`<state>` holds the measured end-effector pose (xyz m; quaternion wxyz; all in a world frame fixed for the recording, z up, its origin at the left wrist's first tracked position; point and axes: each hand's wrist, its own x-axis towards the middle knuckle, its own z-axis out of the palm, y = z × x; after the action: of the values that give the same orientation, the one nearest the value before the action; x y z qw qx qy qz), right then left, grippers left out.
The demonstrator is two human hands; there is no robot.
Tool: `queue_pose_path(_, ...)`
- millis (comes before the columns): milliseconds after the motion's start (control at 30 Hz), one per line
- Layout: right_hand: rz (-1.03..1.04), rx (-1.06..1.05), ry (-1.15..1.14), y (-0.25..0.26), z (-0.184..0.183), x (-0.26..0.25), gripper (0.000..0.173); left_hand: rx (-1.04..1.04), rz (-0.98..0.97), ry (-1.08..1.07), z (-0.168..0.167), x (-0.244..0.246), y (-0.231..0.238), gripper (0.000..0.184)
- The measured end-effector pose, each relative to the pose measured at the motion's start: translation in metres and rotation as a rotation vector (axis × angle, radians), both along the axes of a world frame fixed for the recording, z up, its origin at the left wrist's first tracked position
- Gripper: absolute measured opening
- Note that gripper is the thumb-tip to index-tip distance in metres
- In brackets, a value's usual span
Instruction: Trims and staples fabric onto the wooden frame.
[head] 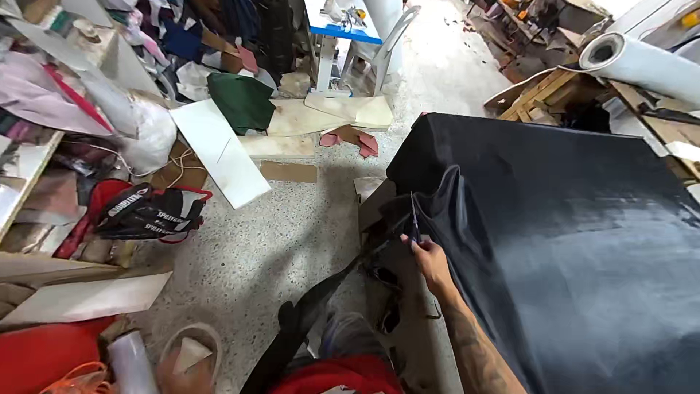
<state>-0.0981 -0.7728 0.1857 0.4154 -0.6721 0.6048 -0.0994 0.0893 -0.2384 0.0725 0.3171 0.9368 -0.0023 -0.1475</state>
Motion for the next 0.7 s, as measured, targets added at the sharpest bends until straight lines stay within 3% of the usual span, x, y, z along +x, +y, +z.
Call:
queue_pose_path(67, 0.041, -0.01, 0.031, -0.002, 0.006, -0.001, 0.042, -0.271, -0.38, 0.215, 0.048, 0.046, -0.197, 0.079)
queue_pose_path(133, 0.055, -0.02, 0.061, -0.005, 0.013, 0.001, 0.043, -0.358, -0.677, 0.285, 0.069, 0.048, -0.357, 0.101)
queue_pose_path(200, 0.036, -0.016, 0.083, -0.007, 0.018, 0.0, 0.048, -0.388, -0.911, 0.254, 0.07, 0.027, -0.476, 0.119)
queue_pose_path(233, 0.027, -0.008, 0.094, -0.013, 0.02, 0.002, 0.05, -0.375, -1.014, 0.259, 0.069, 0.021, -0.522, 0.116)
queue_pose_path(267, 0.019, 0.002, 0.107, -0.02, 0.021, 0.005, 0.053, -0.355, -1.097, 0.294, 0.069, 0.019, -0.558, 0.1)
queue_pose_path(333, -0.019, 0.063, 0.156, -0.03, 0.025, 0.007, 0.056, -0.362, -1.187, 0.377, 0.068, 0.02, -0.592, 0.041)
queue_pose_path(367, -0.034, 0.1, 0.177, -0.035, 0.027, 0.008, 0.057, -0.363, -1.202, 0.383, 0.069, 0.022, -0.594, 0.028)
queue_pose_path(467, -0.042, 0.176, 0.109, -0.056, 0.027, 0.022, 0.058, -0.334, -1.228, 0.383, 0.078, 0.048, -0.583, 0.025)
queue_pose_path(600, -0.067, 0.115, -0.072, -0.072, 0.024, 0.052, 0.039, -0.298, -1.413, 0.47, 0.068, 0.082, -0.568, 0.026)
queue_pose_path(700, -0.098, 0.16, 0.036, -0.09, 0.035, 0.086, 0.054, -0.264, -1.539, 0.562, 0.048, 0.123, -0.566, 0.028)
